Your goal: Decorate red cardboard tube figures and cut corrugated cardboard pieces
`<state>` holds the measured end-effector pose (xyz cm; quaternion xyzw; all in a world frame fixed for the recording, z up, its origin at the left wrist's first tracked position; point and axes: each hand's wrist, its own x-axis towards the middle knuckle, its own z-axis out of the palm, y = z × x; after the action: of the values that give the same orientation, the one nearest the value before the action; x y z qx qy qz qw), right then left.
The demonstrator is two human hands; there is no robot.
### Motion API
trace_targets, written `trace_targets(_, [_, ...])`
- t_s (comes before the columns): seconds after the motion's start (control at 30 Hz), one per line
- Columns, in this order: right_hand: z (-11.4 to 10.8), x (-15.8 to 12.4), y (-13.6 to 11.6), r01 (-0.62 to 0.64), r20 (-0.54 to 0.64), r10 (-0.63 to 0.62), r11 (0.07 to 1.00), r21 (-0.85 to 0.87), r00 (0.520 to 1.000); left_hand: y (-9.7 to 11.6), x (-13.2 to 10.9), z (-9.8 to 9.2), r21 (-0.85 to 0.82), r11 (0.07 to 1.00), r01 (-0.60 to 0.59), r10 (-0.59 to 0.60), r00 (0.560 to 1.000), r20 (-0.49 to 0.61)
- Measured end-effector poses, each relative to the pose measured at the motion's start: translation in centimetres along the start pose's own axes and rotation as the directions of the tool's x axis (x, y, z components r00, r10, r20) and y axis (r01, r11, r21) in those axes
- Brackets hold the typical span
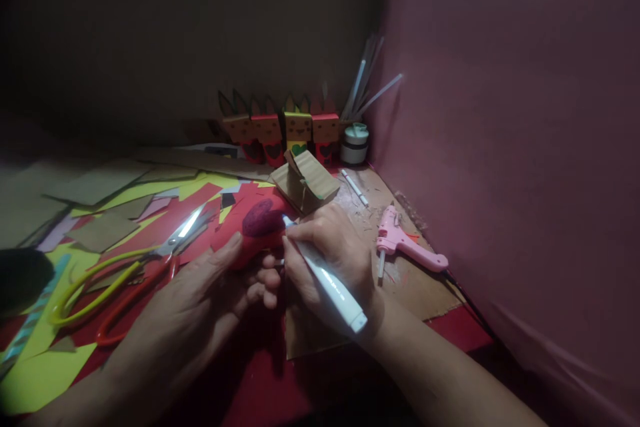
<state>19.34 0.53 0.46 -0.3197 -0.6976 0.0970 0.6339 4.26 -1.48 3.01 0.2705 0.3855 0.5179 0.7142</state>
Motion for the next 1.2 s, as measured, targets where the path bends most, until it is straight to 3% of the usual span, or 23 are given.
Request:
trace_targets(0.2, [-0.16, 0.07, -0.16, 0.030, 0.033, -0.029, 0.999, -0.039, 0.999, -0.15, 0.03, -0.41, -0.018, 1.000, -0.009, 0.009, 1.000, 0.007])
trace_targets(0.43, [0.00, -0.20, -0.07, -0.029, -0.001, 0.029, 1.000, 0.006, 1.000, -0.15, 0.21, -0.32, 0.004, 1.000, -0.001, 0.001, 1.000, 0.024])
trace_targets(0.7, [-0.42, 0.15, 0.03, 0.033, 0.063, -0.031, 0.999, -0.024, 0.998, -0.16, 0.22, -0.51, -0.013, 1.000, 0.003, -0.002, 1.000, 0.022])
trace_targets(0.87, [-0.24, -0.01, 0.13, -0.014, 0.031, 0.014, 1.000, 0.019, 0.999, -0.17, 0.17, -0.43, 0.001, 1.000, 0.001, -0.001, 1.000, 0.007])
trace_targets(1.2, [-0.37, 0.05, 0.01, 0.051, 0.072, -0.049, 0.998, -0.031, 0.996, -0.09, 0.24, -0.22, -0.036, 0.999, -0.012, 0.012, 1.000, 0.012])
